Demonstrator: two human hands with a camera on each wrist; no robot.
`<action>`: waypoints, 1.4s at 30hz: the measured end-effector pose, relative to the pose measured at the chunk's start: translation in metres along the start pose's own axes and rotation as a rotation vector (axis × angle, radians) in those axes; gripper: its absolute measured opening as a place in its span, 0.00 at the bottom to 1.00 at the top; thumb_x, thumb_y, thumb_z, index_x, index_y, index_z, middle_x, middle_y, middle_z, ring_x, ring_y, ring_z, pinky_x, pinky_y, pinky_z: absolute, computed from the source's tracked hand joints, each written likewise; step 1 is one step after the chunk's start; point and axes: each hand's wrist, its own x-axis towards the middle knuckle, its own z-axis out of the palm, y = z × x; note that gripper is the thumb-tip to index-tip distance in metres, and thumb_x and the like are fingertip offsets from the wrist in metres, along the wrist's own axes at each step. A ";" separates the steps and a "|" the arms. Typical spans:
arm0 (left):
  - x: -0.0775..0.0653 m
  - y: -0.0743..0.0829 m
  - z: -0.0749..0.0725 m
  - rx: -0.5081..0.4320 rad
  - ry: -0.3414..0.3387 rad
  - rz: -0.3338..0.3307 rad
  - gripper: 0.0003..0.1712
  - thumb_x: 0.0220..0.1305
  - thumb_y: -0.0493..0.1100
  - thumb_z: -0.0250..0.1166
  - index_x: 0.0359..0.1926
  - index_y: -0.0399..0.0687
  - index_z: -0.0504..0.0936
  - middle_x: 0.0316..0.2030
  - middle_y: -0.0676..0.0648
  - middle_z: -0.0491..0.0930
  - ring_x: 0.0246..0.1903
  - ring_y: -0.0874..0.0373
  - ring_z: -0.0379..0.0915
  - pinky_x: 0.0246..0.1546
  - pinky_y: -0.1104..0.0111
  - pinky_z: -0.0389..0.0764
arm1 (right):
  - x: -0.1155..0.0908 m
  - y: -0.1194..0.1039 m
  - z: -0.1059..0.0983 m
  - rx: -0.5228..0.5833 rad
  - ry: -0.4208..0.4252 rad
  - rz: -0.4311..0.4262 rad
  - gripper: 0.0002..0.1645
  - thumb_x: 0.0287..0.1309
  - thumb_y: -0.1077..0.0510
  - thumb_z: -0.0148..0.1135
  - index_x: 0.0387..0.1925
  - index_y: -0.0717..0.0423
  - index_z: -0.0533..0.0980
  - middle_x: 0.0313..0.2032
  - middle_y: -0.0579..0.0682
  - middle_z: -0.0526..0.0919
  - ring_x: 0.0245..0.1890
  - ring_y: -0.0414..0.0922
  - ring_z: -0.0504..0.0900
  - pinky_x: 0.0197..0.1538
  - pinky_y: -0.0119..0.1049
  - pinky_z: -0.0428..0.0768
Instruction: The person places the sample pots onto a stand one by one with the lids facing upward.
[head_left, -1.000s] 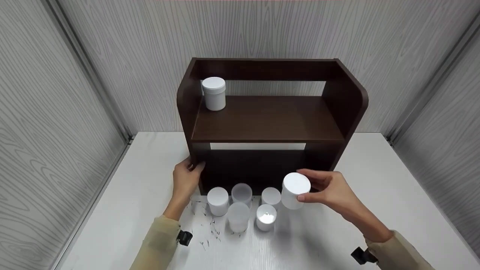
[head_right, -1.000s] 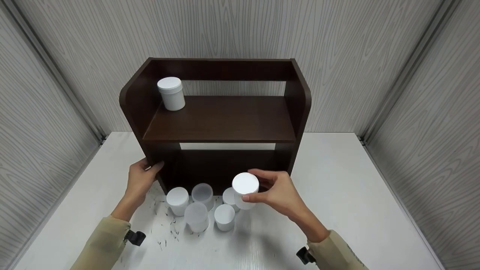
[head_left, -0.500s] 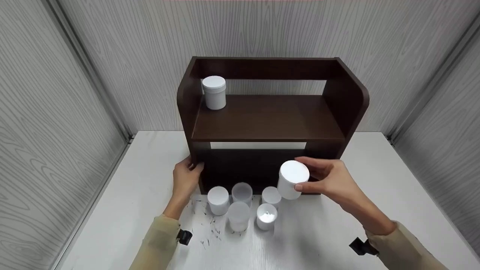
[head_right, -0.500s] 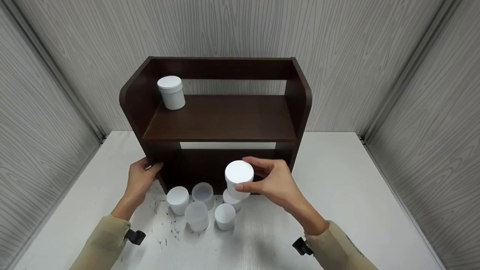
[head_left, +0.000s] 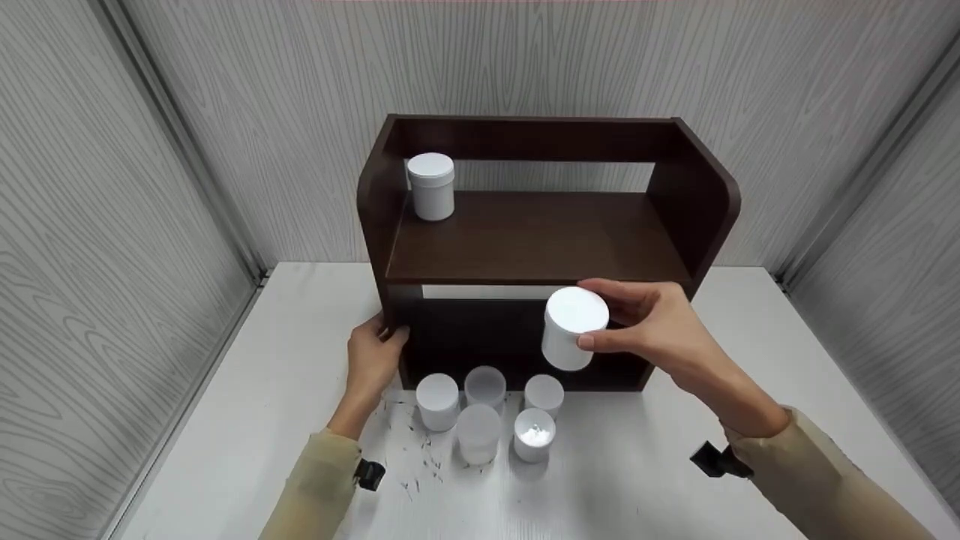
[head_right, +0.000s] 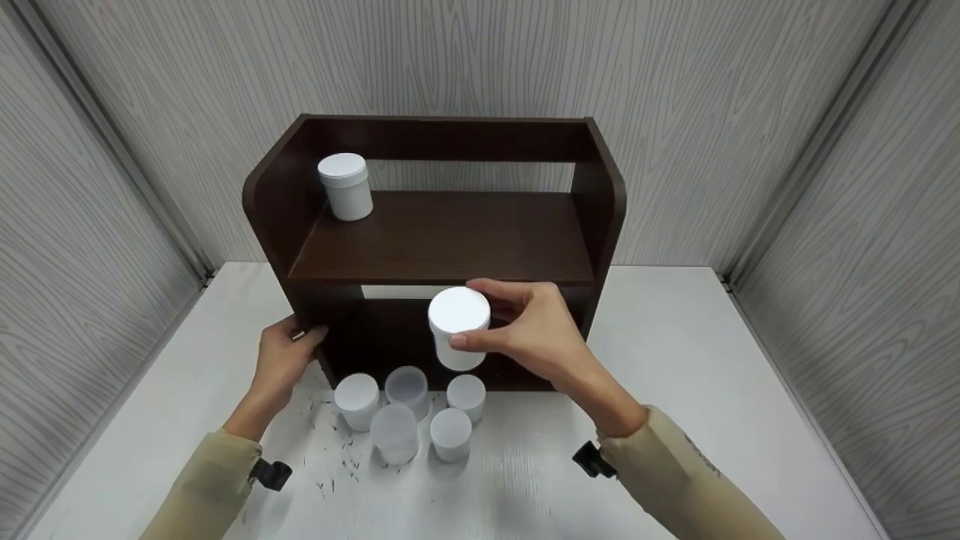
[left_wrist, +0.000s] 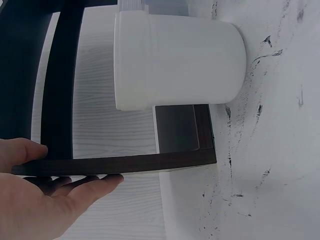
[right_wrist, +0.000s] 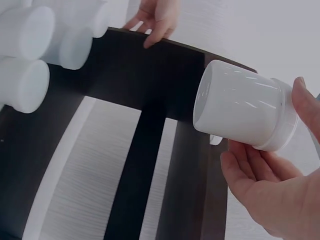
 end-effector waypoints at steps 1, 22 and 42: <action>0.000 0.000 0.000 0.003 -0.005 0.001 0.29 0.75 0.37 0.60 0.71 0.25 0.70 0.66 0.28 0.74 0.66 0.35 0.73 0.62 0.53 0.80 | 0.002 -0.002 0.000 0.001 0.002 -0.003 0.40 0.45 0.70 0.84 0.63 0.67 0.80 0.55 0.58 0.87 0.52 0.49 0.88 0.54 0.39 0.87; 0.002 -0.001 0.001 0.005 -0.005 -0.007 0.30 0.74 0.36 0.61 0.71 0.24 0.69 0.67 0.27 0.73 0.66 0.35 0.74 0.62 0.54 0.80 | 0.056 -0.037 0.014 0.054 0.005 -0.045 0.37 0.47 0.66 0.84 0.62 0.61 0.82 0.50 0.57 0.89 0.48 0.51 0.88 0.53 0.42 0.87; 0.001 -0.002 -0.001 -0.005 0.007 0.018 0.28 0.73 0.37 0.62 0.69 0.26 0.73 0.63 0.29 0.78 0.63 0.37 0.77 0.61 0.52 0.81 | 0.124 -0.055 0.045 0.053 0.014 -0.038 0.38 0.47 0.64 0.85 0.62 0.64 0.81 0.54 0.57 0.88 0.56 0.49 0.85 0.62 0.39 0.80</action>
